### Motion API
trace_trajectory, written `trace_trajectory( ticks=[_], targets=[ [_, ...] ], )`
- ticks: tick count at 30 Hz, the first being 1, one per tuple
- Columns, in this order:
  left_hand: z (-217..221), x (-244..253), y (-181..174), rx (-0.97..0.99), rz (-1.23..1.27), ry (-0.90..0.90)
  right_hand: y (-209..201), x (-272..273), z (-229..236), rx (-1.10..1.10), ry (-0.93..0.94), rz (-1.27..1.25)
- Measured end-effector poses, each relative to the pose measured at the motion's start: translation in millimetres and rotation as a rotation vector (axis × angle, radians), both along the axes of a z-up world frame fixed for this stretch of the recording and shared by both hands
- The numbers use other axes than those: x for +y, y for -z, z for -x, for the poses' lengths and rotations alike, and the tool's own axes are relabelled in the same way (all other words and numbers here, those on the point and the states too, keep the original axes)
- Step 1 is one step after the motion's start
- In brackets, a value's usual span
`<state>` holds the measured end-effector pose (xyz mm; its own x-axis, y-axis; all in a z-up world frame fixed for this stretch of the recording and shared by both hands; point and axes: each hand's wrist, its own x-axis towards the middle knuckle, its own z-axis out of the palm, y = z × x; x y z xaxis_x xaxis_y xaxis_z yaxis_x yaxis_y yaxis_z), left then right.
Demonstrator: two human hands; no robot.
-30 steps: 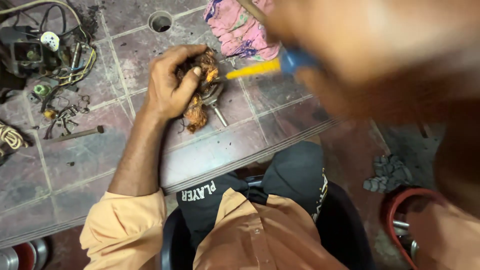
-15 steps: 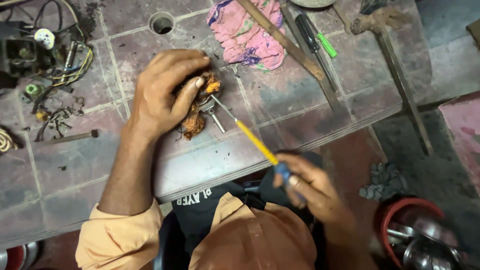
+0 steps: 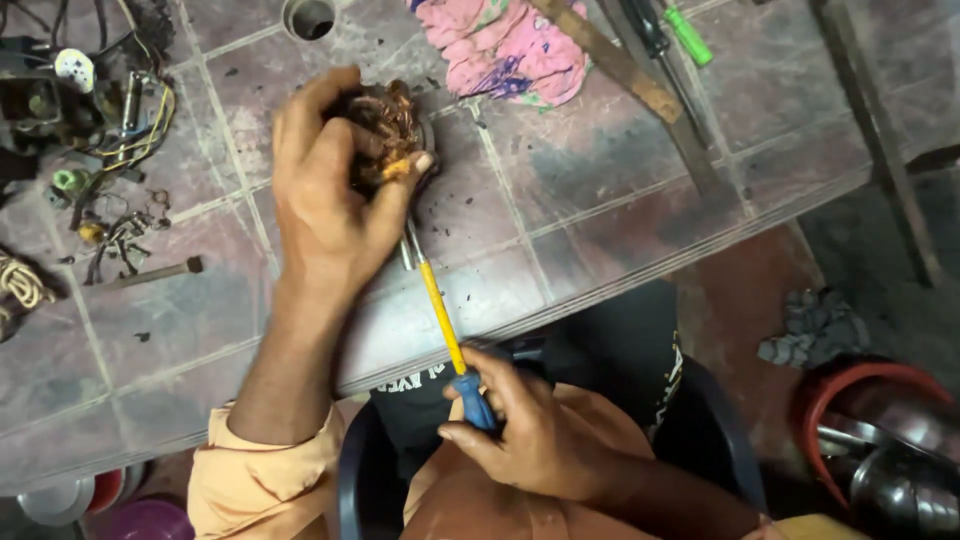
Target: Dismantling and repairing an electric fan motor stator using a screwdriver, hammer, and metal rod.
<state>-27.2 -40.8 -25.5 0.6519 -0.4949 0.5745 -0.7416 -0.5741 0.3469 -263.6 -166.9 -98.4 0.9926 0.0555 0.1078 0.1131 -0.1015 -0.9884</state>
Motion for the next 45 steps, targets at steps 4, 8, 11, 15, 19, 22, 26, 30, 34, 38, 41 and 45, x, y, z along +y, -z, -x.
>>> trace_trajectory(
  ticks=[4, 8, 11, 15, 19, 22, 26, 30, 34, 38, 41, 45],
  targets=[
    [-23.4, 19.4, 4.4, 0.172, 0.077, 0.199, 11.5, -4.8, 1.1, 0.122, -0.041, -0.332],
    [-34.7, 31.4, 6.6, 0.322, 0.097, 0.280, 13.6, -17.1, 3.4, 0.188, -0.086, -0.393],
    [-37.8, 33.6, 4.4, 0.417, 0.164, 0.341, 7.0, -25.5, 1.5, 0.280, -0.102, -0.533],
    [-40.7, 37.4, 0.0, 0.471, 0.190, 0.446, -0.9, -43.7, -2.2, 0.295, -0.092, -0.486],
    [-40.5, 34.9, -1.1, 0.519, 0.194, 0.485, 4.0, -57.2, -2.3, 0.249, -0.049, -0.574],
    [-37.8, 33.3, 0.4, 0.486, 0.167, 0.423, 9.3, -56.8, 3.5, 0.237, -0.025, -0.542],
    [-37.0, 33.4, 3.2, 0.404, 0.133, 0.382, 12.9, -39.2, 13.7, 0.073, 0.016, -0.463],
    [-34.9, 28.7, 1.2, 0.350, 0.143, 0.353, -4.5, -16.6, 9.7, 0.084, 0.172, -0.195],
    [-31.4, 21.9, -14.8, 0.148, 0.068, 0.364, -25.9, -15.4, -5.3, -0.137, 0.289, 0.341],
    [-30.4, 28.8, -1.7, 0.180, 0.082, 0.325, -15.4, -23.7, -5.3, -0.187, 0.273, 0.285],
    [-26.4, 27.5, 0.6, 0.161, 0.047, 0.331, 0.9, -25.5, 5.8, -0.217, 0.308, 0.165],
    [-20.8, 24.3, 3.3, 0.022, 0.003, 0.263, 12.2, -38.7, 20.2, 0.432, 0.021, -0.763]
  ],
)
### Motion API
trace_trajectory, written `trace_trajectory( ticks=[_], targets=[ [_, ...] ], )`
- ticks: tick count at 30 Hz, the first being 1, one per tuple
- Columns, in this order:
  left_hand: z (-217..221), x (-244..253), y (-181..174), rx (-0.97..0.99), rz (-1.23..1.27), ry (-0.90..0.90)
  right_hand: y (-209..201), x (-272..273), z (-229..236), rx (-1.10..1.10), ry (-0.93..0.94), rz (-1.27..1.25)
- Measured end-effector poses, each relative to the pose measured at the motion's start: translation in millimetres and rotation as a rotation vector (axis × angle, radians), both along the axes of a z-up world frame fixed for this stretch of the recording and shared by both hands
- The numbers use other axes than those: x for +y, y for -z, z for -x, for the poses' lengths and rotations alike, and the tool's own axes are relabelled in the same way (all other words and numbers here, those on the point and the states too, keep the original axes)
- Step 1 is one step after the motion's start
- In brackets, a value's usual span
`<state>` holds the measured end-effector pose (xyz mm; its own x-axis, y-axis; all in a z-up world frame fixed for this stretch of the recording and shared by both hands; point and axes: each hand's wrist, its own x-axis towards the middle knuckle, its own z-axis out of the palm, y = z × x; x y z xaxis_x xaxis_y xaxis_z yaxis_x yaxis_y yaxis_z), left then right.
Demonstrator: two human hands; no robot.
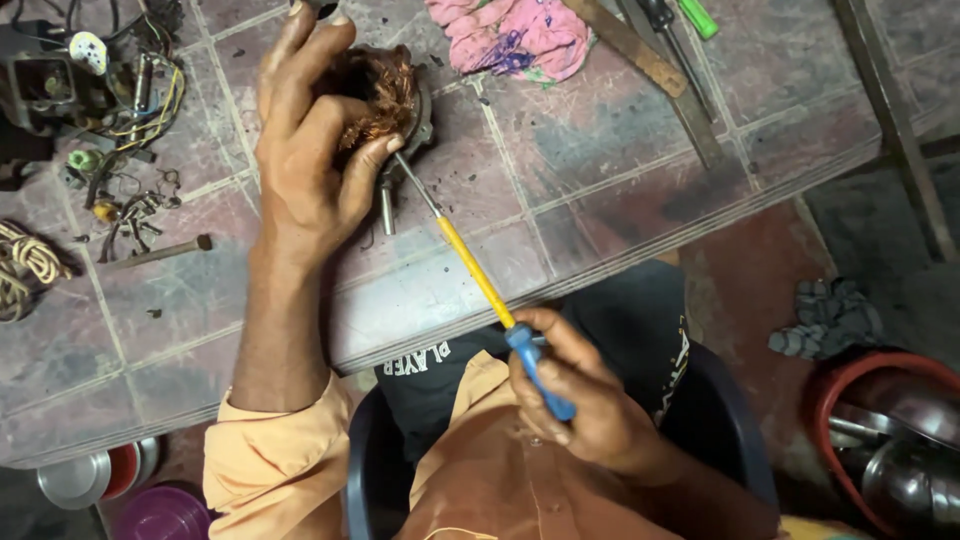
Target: Dismantling and repairing an electric fan motor stator using a screwdriver, hammer, and metal rod.
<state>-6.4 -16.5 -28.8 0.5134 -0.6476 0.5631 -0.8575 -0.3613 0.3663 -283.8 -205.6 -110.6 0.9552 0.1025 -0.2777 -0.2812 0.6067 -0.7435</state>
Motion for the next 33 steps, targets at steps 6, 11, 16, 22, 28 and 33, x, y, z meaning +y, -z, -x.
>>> trace_trajectory(
  ticks=[6, 11, 16, 22, 28, 33],
  targets=[
    [-1.4, -4.8, 7.8, -0.237, -0.049, -0.034, -6.8, -2.1, -3.1, -0.199, 0.106, 0.263],
    [1.9, -6.7, 8.7, -0.477, -0.118, -0.070, -14.7, 1.7, -5.3, -0.522, 0.309, 1.080],
    [-4.1, -0.5, 9.8, -0.330, -0.073, -0.074, 1.9, -18.3, 24.6, -0.317, 0.150, 0.770],
    [11.3, -14.0, -19.4, -0.214, -0.065, -0.054, 41.0, -39.6, 64.8, -0.116, 0.326, 0.531],
    [23.9, -13.8, -20.6, -0.236, -0.269, -0.137, 26.1, -53.4, 36.0, -0.220, 0.320, 0.404],
    [20.6, -6.8, -16.1, -0.291, -0.109, -0.118, 8.4, -43.6, 20.7, -0.240, 0.335, 0.676]
  ],
)
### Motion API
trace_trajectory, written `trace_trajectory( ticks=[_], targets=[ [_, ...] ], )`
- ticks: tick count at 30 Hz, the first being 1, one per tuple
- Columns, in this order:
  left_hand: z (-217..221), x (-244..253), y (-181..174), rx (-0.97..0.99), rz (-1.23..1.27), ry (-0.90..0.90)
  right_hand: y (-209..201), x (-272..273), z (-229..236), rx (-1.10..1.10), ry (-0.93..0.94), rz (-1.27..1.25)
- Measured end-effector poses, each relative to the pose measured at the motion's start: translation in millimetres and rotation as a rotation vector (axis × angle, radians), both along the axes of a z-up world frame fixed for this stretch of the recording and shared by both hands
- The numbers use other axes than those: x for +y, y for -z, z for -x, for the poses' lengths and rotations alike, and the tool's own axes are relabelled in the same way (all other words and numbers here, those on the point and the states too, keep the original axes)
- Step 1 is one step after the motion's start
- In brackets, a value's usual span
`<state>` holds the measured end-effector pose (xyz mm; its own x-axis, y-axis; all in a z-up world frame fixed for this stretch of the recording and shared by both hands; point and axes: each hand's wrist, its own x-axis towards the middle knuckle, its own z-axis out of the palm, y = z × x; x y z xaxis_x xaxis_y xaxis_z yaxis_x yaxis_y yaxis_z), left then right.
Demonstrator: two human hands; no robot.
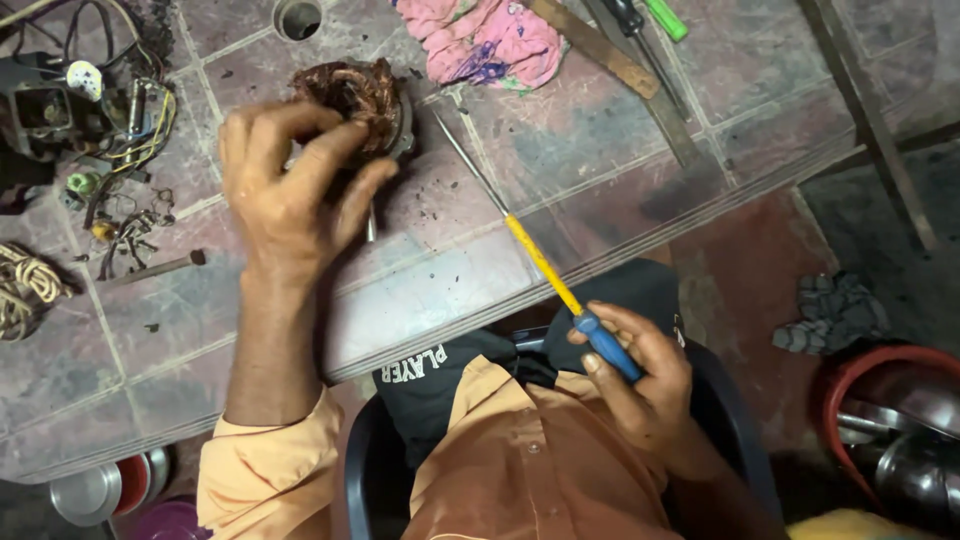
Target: Dismantling and repairing an electric fan motor stator using a screwdriver, hammer, and metal rod.
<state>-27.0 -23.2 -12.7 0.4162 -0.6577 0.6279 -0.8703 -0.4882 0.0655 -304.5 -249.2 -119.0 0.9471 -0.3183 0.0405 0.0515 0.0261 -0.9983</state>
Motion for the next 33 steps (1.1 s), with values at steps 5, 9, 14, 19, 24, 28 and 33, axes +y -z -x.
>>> trace_trajectory(
  ticks=[5, 9, 14, 19, 24, 28, 33],
  targets=[
    [-2.6, 2.5, 13.1, -0.119, -0.039, -0.011, 6.5, -2.5, 0.9, -0.011, 0.028, 0.055],
    [-6.0, 7.4, 20.4, -0.175, -0.072, 0.041, 2.0, -6.6, 0.9, -0.022, 0.065, 0.115],
    [2.5, 20.3, 5.7, -0.197, -0.086, 0.161, 6.7, -13.7, 1.8, 0.016, 0.071, 0.100],
    [24.3, 24.1, -5.7, -0.036, -0.192, 0.068, -11.7, -30.6, -14.1, -0.107, 0.045, 0.351],
    [24.0, 19.2, 3.0, -0.015, -0.125, 0.047, -10.9, -32.0, -9.6, -0.119, 0.092, 0.253],
    [28.0, 2.4, 5.6, 0.146, 0.010, -0.106, -2.6, -30.4, -3.0, -0.101, 0.132, 0.195],
    [31.1, -10.1, 0.8, 0.106, -0.044, -0.228, 3.2, -27.5, -0.8, -0.100, 0.169, 0.145]
  ],
)
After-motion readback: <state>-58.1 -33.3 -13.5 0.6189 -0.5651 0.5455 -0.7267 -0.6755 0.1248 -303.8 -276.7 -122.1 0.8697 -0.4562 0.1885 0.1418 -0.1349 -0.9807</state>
